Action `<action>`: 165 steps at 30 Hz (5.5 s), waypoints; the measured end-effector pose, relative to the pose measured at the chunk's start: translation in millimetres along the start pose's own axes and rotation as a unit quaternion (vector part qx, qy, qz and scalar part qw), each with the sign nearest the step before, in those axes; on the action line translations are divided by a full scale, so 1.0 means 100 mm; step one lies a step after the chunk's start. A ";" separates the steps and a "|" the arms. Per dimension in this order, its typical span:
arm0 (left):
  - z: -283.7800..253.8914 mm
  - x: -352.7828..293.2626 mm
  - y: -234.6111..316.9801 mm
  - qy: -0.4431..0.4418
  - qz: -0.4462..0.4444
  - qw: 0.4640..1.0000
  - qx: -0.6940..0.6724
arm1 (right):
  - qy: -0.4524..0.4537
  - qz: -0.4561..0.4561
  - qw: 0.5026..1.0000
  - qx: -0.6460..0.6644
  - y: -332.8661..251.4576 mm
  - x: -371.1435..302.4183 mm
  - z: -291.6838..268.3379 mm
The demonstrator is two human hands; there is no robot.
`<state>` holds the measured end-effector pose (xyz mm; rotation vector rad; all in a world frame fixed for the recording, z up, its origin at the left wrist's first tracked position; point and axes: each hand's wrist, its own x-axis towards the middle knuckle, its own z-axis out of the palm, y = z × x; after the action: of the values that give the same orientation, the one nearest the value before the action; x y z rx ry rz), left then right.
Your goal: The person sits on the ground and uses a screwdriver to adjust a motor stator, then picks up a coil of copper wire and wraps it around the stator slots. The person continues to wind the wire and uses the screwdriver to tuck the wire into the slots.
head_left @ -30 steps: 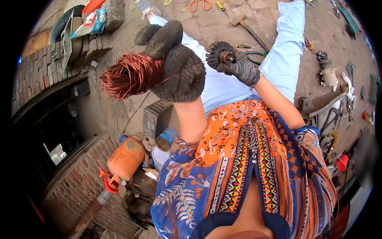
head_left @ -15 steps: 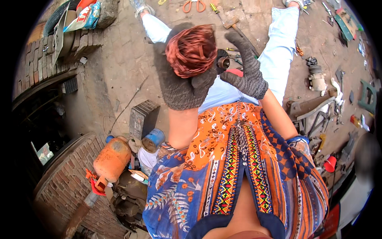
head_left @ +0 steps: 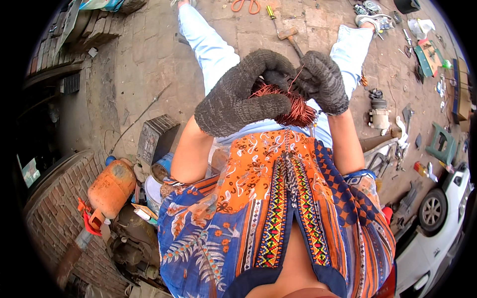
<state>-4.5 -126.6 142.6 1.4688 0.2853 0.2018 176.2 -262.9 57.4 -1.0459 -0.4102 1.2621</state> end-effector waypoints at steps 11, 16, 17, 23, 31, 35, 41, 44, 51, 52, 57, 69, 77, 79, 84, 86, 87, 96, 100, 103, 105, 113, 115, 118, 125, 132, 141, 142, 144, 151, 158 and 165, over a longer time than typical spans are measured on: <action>0.16 0.37 -0.18 0.172 0.119 0.974 0.081 | -0.016 -0.290 0.818 -0.497 -0.62 -0.52 0.67; 0.34 0.43 -0.24 0.230 0.091 0.968 -0.040 | 0.012 -0.229 0.838 -0.495 -0.34 -0.49 0.69; 0.36 0.42 -0.24 0.235 0.060 0.967 -0.080 | 0.037 -0.192 0.861 -0.469 -0.31 -0.50 0.72; 0.36 0.45 -0.28 0.201 0.055 0.967 -0.148 | 0.106 -0.192 0.879 -0.423 -0.22 -0.59 0.59; 0.21 0.54 -0.16 0.086 -0.063 0.992 -0.066 | 0.077 -0.343 0.776 -0.524 -0.52 -0.40 0.37; 0.04 0.68 -0.32 0.004 0.038 0.995 0.088 | 0.002 -0.335 0.715 -0.613 -0.67 -0.16 0.37; -0.11 0.69 -0.31 -0.036 -0.027 0.999 -0.016 | 0.090 -0.171 0.926 -0.324 -0.39 -0.20 0.35; -0.19 0.80 -0.72 -0.025 0.140 0.990 -0.024 | 0.126 -0.085 0.974 -0.170 -0.38 -0.23 0.38; 0.11 0.64 -0.99 0.141 0.147 0.950 -0.238 | 0.140 -0.063 0.987 -0.041 -0.15 -0.09 0.38; 0.13 0.57 -0.74 0.188 0.089 0.969 -0.130 | 0.147 -0.052 0.988 -0.015 -0.14 -0.08 0.41; 0.13 0.60 -0.73 0.262 0.245 0.925 0.124 | 0.130 -0.016 0.991 0.007 -0.07 -0.17 0.36; 0.09 0.40 -1.12 0.091 0.066 0.993 -0.018 | 0.048 -0.054 0.962 0.262 -0.29 -0.23 0.09; 0.47 0.57 -1.19 0.066 0.075 0.972 -0.214 | 0.008 -0.033 0.973 0.229 -0.35 -0.27 0.23; 0.47 0.55 -1.15 0.046 0.042 0.965 -0.255 | 0.041 -0.023 0.974 0.224 -0.39 -0.28 0.25; 0.38 0.48 -0.97 0.058 0.123 0.981 -0.140 | 0.167 0.008 0.961 0.222 -0.55 -0.27 0.40; 0.37 0.43 -0.96 0.080 0.148 0.981 -0.101 | 0.156 0.006 0.968 0.198 -0.54 -0.26 0.38; 0.37 0.42 -0.95 0.087 0.159 0.978 -0.100 | 0.163 -0.004 0.968 0.192 -0.52 -0.26 0.38; 0.42 0.32 -0.89 0.157 0.169 0.967 -0.110 | 0.050 -0.040 0.961 0.270 -0.39 -0.37 0.34; 0.34 0.27 -0.77 0.159 0.218 0.963 -0.011 | 0.096 -0.079 0.975 0.186 -0.39 -0.52 0.45; 0.26 0.23 -0.63 0.123 0.230 0.962 0.075 | 0.140 -0.107 0.971 0.164 -0.43 -0.52 0.51; 0.28 0.21 -0.58 0.114 0.226 0.964 0.083 | 0.092 -0.123 0.959 0.240 -0.43 -0.52 0.49; 0.28 0.20 -0.39 0.191 0.396 0.849 0.292 | -0.007 -0.187 0.959 0.211 -0.41 -0.60 0.46; 0.28 0.20 -0.42 0.194 0.429 0.828 0.305 | 0.013 -0.181 0.959 0.220 -0.39 -0.63 0.40; 0.26 0.25 -0.42 0.193 0.439 0.803 0.353 | 0.034 -0.166 0.955 0.243 -0.37 -0.66 0.39; 0.42 0.27 -0.40 0.161 0.232 0.893 0.352 | 0.057 -0.143 0.948 0.280 -0.30 -0.72 0.34; 0.40 0.29 -0.53 0.118 0.251 0.960 0.030 | 0.024 -0.144 0.940 0.310 -0.35 -0.62 0.30; 0.52 0.20 -0.56 0.035 0.178 0.964 -0.196 | -0.043 -0.164 0.927 0.334 -0.44 -0.49 0.33; 0.52 0.20 -0.56 0.052 0.190 0.966 -0.168 | -0.054 -0.168 0.925 0.338 -0.46 -0.48 0.32; 0.53 0.20 -0.56 0.066 0.189 0.974 -0.103 | -0.090 -0.169 0.920 0.342 -0.50 -0.45 0.31; 0.49 0.20 -0.44 0.047 0.114 0.975 0.184 | -0.174 -0.169 0.920 0.308 -0.58 -0.45 0.24; 0.59 0.25 -0.60 0.062 0.044 0.957 0.280 | -0.075 -0.159 0.941 0.289 -0.43 -0.60 0.06; 0.58 0.27 -0.54 0.102 0.042 0.949 0.296 | -0.161 -0.165 0.924 0.305 -0.59 -0.47 0.24</action>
<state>37.3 -177.9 91.5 2.0629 0.4788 0.3592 177.4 -292.3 130.8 -0.2258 -0.3851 1.1428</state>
